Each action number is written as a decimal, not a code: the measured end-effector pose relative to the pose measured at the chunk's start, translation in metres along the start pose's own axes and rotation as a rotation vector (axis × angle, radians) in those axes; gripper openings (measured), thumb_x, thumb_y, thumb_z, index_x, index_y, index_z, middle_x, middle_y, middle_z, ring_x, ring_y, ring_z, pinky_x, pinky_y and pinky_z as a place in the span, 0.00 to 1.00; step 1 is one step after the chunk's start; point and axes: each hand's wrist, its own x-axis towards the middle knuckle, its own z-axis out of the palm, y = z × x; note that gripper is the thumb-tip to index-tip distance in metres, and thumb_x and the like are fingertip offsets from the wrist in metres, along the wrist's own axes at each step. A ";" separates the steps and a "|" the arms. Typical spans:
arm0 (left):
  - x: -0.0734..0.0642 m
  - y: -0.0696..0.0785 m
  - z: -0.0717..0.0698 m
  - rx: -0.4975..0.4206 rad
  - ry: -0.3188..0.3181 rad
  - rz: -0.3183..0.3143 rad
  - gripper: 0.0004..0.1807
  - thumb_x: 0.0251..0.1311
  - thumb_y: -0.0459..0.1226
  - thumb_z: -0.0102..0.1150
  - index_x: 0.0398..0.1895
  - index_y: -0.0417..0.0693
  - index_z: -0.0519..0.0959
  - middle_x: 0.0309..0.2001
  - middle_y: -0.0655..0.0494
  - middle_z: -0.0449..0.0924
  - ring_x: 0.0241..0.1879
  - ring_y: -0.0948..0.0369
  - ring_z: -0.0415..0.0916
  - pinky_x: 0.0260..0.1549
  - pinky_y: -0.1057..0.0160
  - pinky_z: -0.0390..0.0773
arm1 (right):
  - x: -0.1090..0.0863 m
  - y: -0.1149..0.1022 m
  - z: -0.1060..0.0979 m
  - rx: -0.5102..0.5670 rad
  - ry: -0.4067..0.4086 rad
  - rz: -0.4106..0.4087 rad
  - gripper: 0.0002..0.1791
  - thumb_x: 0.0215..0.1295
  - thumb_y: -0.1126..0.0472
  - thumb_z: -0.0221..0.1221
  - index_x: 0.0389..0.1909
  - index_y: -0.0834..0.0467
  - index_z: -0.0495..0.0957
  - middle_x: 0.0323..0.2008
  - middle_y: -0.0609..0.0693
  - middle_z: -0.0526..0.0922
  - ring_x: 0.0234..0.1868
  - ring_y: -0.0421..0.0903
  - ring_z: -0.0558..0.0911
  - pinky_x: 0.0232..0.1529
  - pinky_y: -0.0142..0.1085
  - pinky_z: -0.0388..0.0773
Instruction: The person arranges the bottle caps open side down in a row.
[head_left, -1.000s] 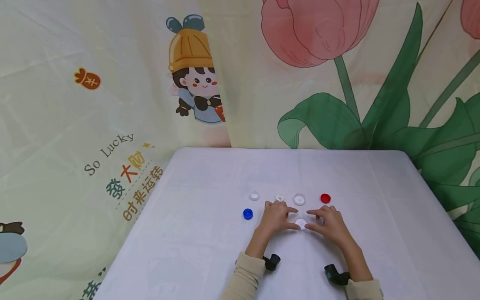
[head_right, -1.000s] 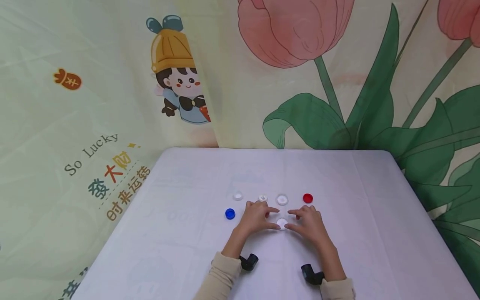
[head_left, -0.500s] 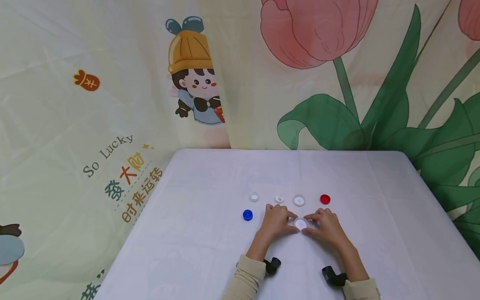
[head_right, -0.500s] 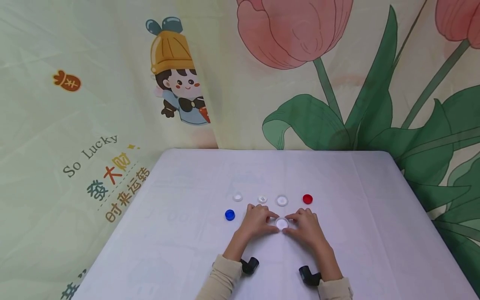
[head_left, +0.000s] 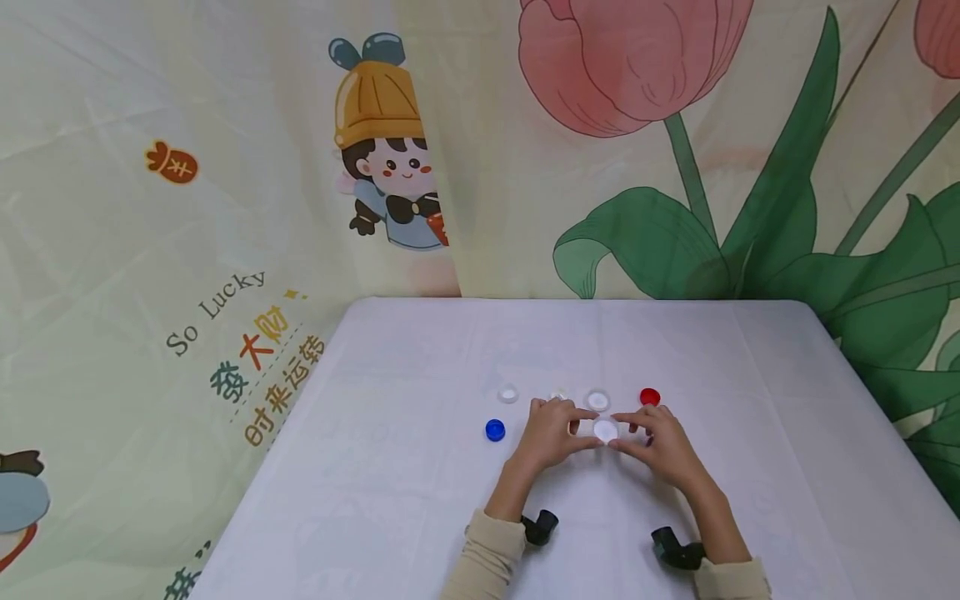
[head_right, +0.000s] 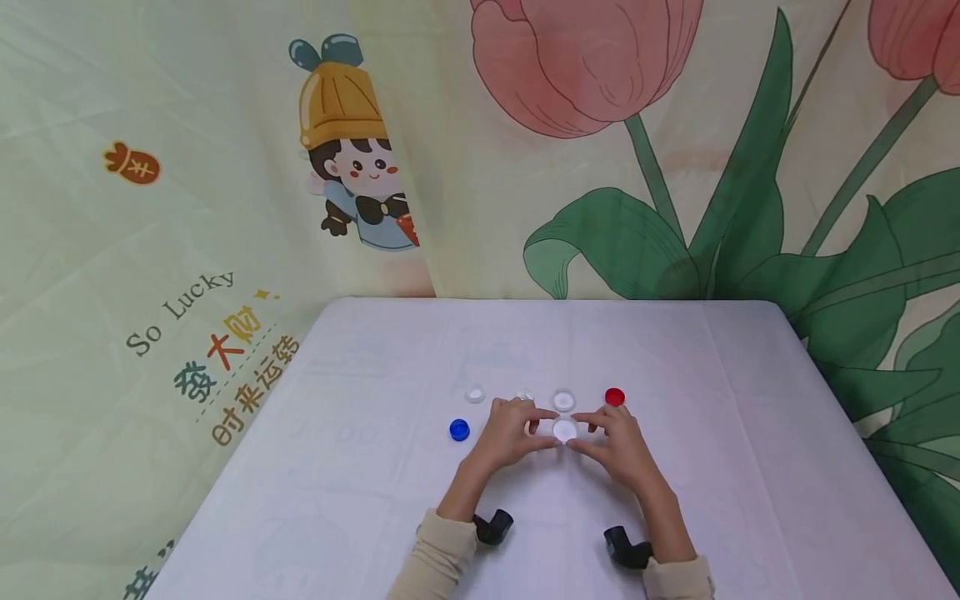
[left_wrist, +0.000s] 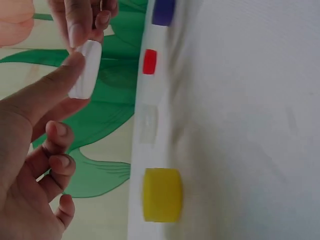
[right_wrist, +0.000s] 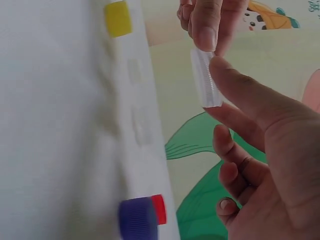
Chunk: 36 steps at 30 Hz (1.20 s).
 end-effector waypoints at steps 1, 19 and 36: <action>0.000 0.001 -0.003 -0.021 0.015 0.004 0.23 0.43 0.58 0.62 0.44 0.62 0.81 0.16 0.68 0.63 0.22 0.70 0.60 0.32 0.66 0.54 | 0.000 -0.002 -0.003 0.007 0.014 -0.004 0.23 0.43 0.49 0.69 0.42 0.52 0.81 0.26 0.46 0.73 0.32 0.44 0.67 0.29 0.35 0.69; -0.008 0.016 -0.038 -0.369 0.264 0.112 0.21 0.43 0.51 0.67 0.43 0.58 0.81 0.18 0.64 0.67 0.23 0.73 0.61 0.32 0.66 0.56 | -0.003 -0.039 -0.029 0.114 0.198 -0.072 0.22 0.42 0.54 0.70 0.43 0.50 0.81 0.28 0.44 0.74 0.33 0.38 0.64 0.24 0.30 0.69; -0.008 0.026 -0.043 -0.884 0.010 -0.438 0.18 0.47 0.55 0.61 0.32 0.54 0.84 0.28 0.62 0.78 0.29 0.64 0.68 0.27 0.65 0.66 | -0.006 -0.040 -0.025 0.119 0.200 -0.064 0.22 0.43 0.54 0.70 0.43 0.49 0.80 0.27 0.44 0.74 0.32 0.38 0.64 0.24 0.30 0.69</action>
